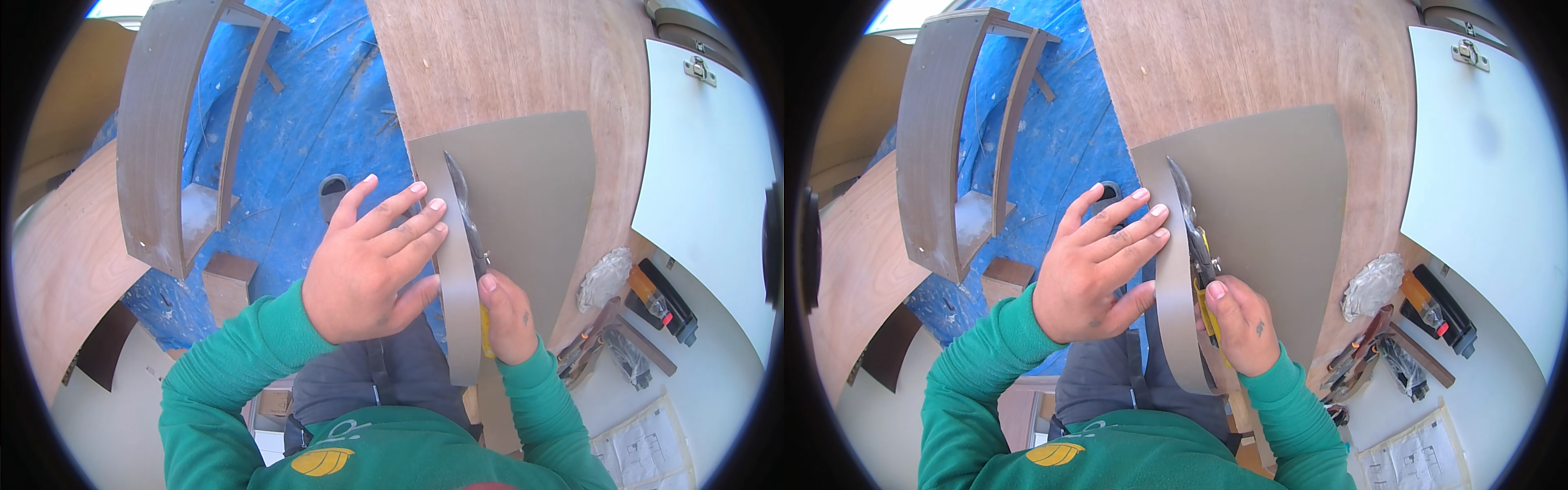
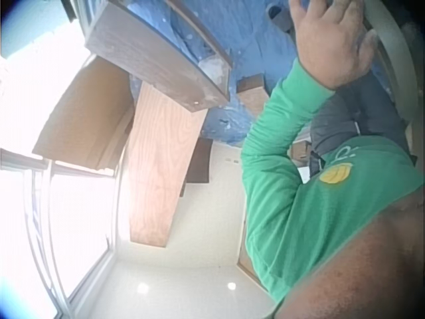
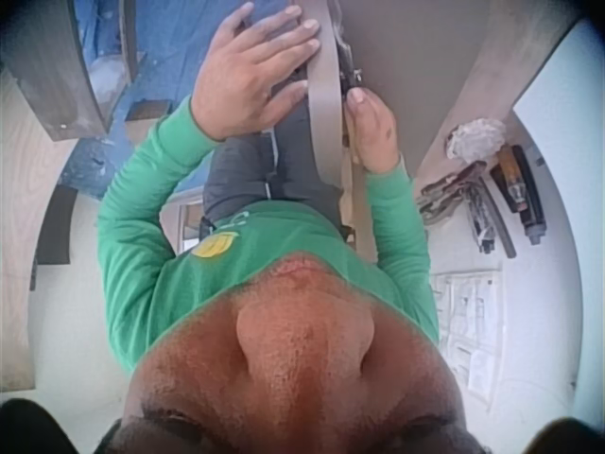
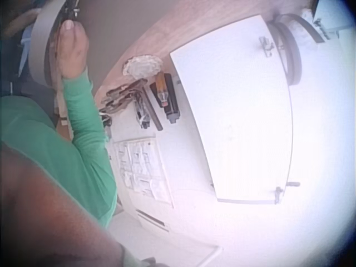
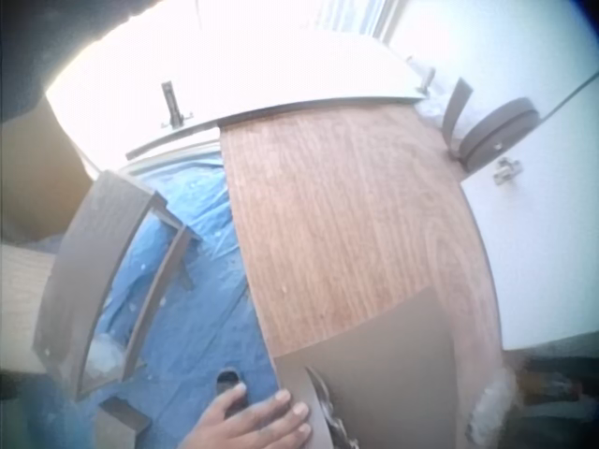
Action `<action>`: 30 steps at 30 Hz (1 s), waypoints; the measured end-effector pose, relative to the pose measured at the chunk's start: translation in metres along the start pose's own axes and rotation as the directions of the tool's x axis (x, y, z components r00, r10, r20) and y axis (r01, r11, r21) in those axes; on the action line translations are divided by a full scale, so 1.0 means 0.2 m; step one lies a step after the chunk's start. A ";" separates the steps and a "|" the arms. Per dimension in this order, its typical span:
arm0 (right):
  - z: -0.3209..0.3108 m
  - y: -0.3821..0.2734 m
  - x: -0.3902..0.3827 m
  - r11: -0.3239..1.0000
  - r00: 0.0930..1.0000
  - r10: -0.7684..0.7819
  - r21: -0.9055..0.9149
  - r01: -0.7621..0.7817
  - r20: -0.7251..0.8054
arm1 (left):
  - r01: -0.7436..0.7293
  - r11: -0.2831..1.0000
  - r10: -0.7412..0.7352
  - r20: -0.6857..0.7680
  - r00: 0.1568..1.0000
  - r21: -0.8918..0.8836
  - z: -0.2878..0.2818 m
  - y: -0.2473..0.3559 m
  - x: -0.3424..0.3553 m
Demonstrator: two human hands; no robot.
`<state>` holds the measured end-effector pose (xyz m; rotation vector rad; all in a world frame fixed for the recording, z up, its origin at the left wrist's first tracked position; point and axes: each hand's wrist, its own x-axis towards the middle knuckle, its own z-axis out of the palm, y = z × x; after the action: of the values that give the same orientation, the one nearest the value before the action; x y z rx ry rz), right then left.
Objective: The person uses shears to cut a curved strip from a sheet of brown material, then bends the strip into a loop. They place the loop on the floor and proceed to sand the edge of a wooden board with a sanding block.
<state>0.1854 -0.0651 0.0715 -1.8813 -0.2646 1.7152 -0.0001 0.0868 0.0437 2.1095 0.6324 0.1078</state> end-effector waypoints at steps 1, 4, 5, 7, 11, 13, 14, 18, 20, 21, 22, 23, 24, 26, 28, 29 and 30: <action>0.00 0.00 0.00 1.000 1.000 0.000 -0.012 0.000 0.005 | -0.001 1.000 0.001 -0.004 1.000 0.000 0.00 0.00 0.00; -0.01 0.01 -0.01 0.999 1.000 0.000 -0.048 0.001 0.014 | -0.020 1.000 0.020 -0.012 1.000 0.006 -0.01 0.00 0.00; -0.01 0.01 -0.01 0.998 1.000 -0.001 -0.060 0.002 0.011 | -0.022 1.000 0.023 -0.013 1.000 0.006 -0.01 0.00 0.00; -0.01 0.01 -0.01 0.998 1.000 0.002 -0.070 -0.002 0.008 | -0.023 1.000 0.023 -0.013 1.000 0.002 -0.01 0.00 0.00; -0.01 0.00 0.01 1.000 1.000 0.011 -0.014 -0.010 0.011 | -0.020 1.000 0.020 0.001 1.000 -0.003 -0.01 0.00 0.00; 0.00 -0.02 0.01 1.000 1.000 0.016 0.021 -0.016 0.010 | -0.023 1.000 0.023 0.003 1.000 -0.004 -0.02 0.01 0.00; 0.00 -0.03 0.01 0.999 1.000 0.021 0.030 -0.021 0.007 | -0.025 1.000 0.025 0.003 1.000 -0.006 -0.02 0.01 0.00; 0.00 -0.03 0.01 0.999 0.999 0.032 -0.003 -0.032 0.008 | -0.027 1.000 0.027 -0.001 1.000 -0.013 -0.02 0.00 0.00; -0.02 -0.01 0.01 0.999 0.999 0.025 -0.042 -0.024 0.020 | -0.026 1.000 0.026 -0.004 1.000 -0.018 -0.02 0.00 0.00; -0.02 -0.01 0.01 0.998 0.999 0.021 -0.062 -0.019 0.027 | -0.025 0.999 0.024 -0.005 1.000 -0.021 -0.02 0.00 0.00; -0.02 -0.01 0.01 0.998 0.999 0.029 -0.048 -0.028 0.028 | -0.024 0.999 0.023 -0.007 1.000 -0.024 -0.03 0.00 0.00; -0.02 -0.02 0.00 0.999 0.999 0.037 -0.035 -0.036 0.030 | -0.022 0.999 0.021 -0.007 1.000 -0.024 -0.02 0.00 0.00; -0.01 -0.02 0.00 0.999 0.998 0.045 -0.021 -0.045 0.031 | -0.019 1.000 0.019 -0.008 1.000 -0.025 -0.02 0.01 0.00; 0.00 -0.04 0.00 0.999 0.999 0.039 -0.011 -0.039 0.017 | -0.021 0.999 0.021 -0.006 1.000 -0.026 -0.03 0.01 0.00; 0.00 -0.05 0.01 1.000 0.999 0.030 -0.003 -0.030 0.019 | -0.025 0.999 0.024 -0.005 1.000 -0.026 -0.03 0.01 0.00; -0.01 -0.05 0.02 1.000 0.999 0.024 -0.001 -0.024 0.028 | -0.024 0.999 0.024 -0.006 1.000 -0.025 -0.03 0.01 0.00; -0.01 -0.05 0.02 1.000 0.999 0.019 0.002 -0.019 0.037 | -0.024 0.999 0.024 -0.007 1.000 -0.025 -0.03 0.01 0.00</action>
<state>0.1907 -0.0555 0.0727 -1.8575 -0.2598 1.7628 -0.0014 0.0902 0.0492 2.0941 0.6068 0.1353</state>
